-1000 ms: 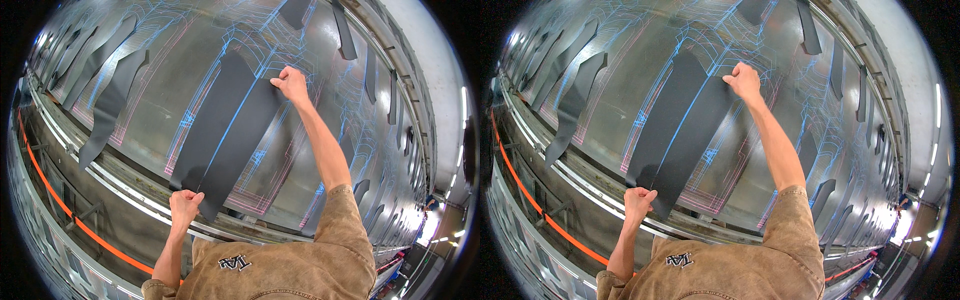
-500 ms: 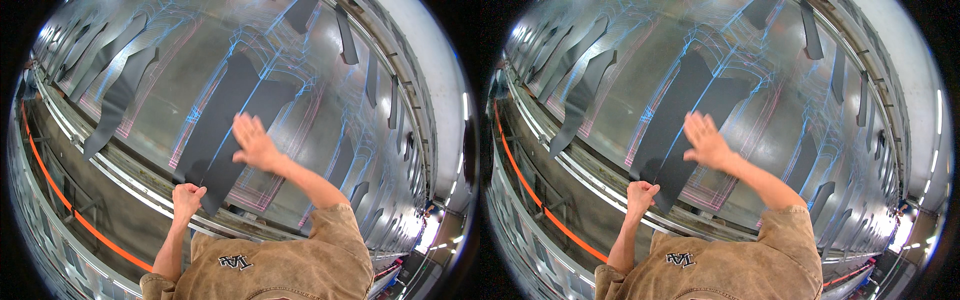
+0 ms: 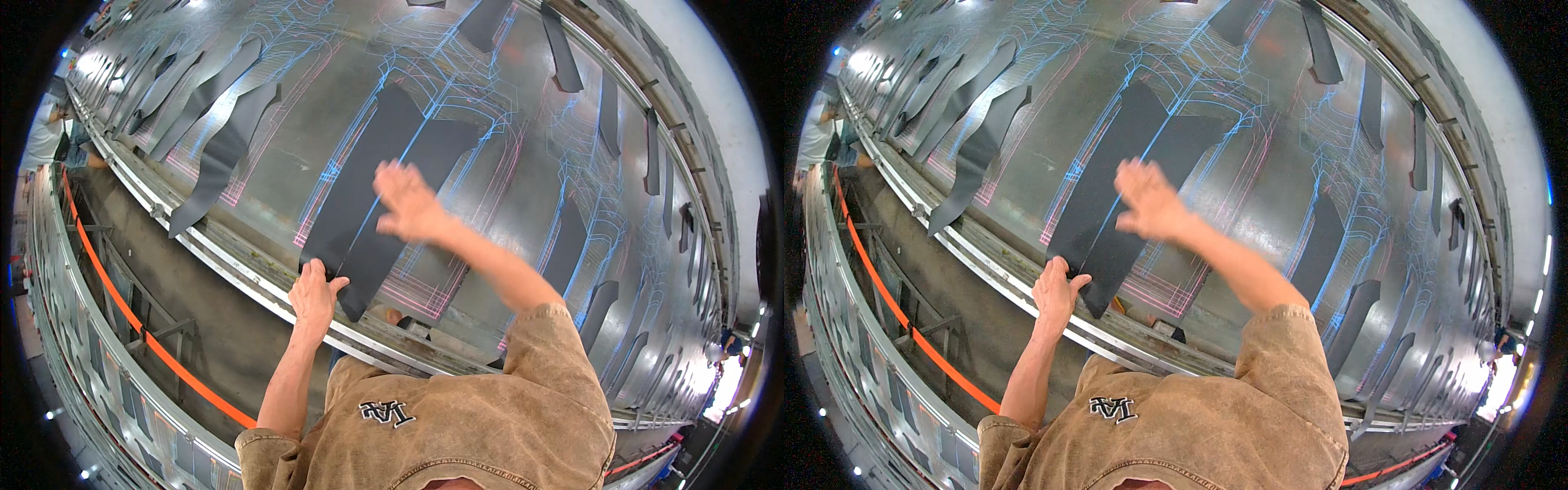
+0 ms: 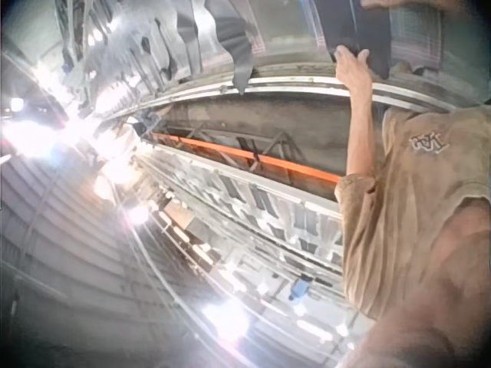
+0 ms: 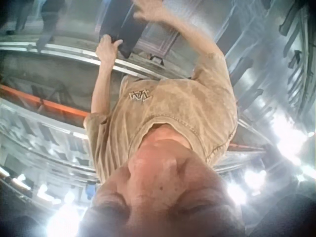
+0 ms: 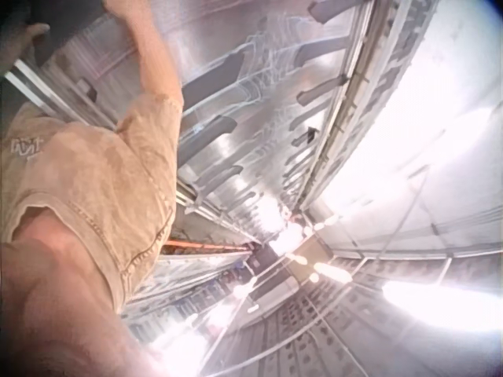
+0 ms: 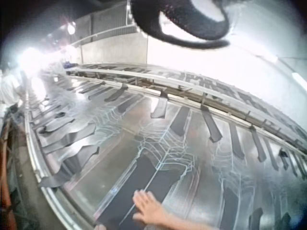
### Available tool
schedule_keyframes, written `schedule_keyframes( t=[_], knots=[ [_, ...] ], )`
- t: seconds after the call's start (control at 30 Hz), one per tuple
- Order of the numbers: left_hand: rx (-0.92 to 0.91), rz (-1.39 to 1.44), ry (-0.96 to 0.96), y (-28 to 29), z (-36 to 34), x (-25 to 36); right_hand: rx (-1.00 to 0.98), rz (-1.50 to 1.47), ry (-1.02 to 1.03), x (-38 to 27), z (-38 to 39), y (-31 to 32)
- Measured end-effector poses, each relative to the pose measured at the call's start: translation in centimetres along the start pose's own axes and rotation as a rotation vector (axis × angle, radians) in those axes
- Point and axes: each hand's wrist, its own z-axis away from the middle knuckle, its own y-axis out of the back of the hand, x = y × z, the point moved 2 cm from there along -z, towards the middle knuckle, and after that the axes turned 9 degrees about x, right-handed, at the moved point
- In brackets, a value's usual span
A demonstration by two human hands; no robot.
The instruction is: The person applies strips of black tape to a large, reflective, curved surface marked with blue and pink grid lines. They repeatedly position the tape, smooth it down with their hands, and use a yellow tool to press the edges. The process involves handling multiple tape strips sequentially.
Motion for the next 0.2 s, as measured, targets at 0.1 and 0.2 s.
schedule_keyframes(
  t=[0.1,0.2],
  knots=[
    [0.023,-0.069,-0.078,-0.4,0.6,-0.3,-0.126,-0.235,0.244,-9.2,5.7,-1.5],
    [-0.014,-0.152,-0.129,-0.9,1.1,-0.7,-0.089,-0.242,0.294,-13.9,9.4,-3.0]
  ],
)
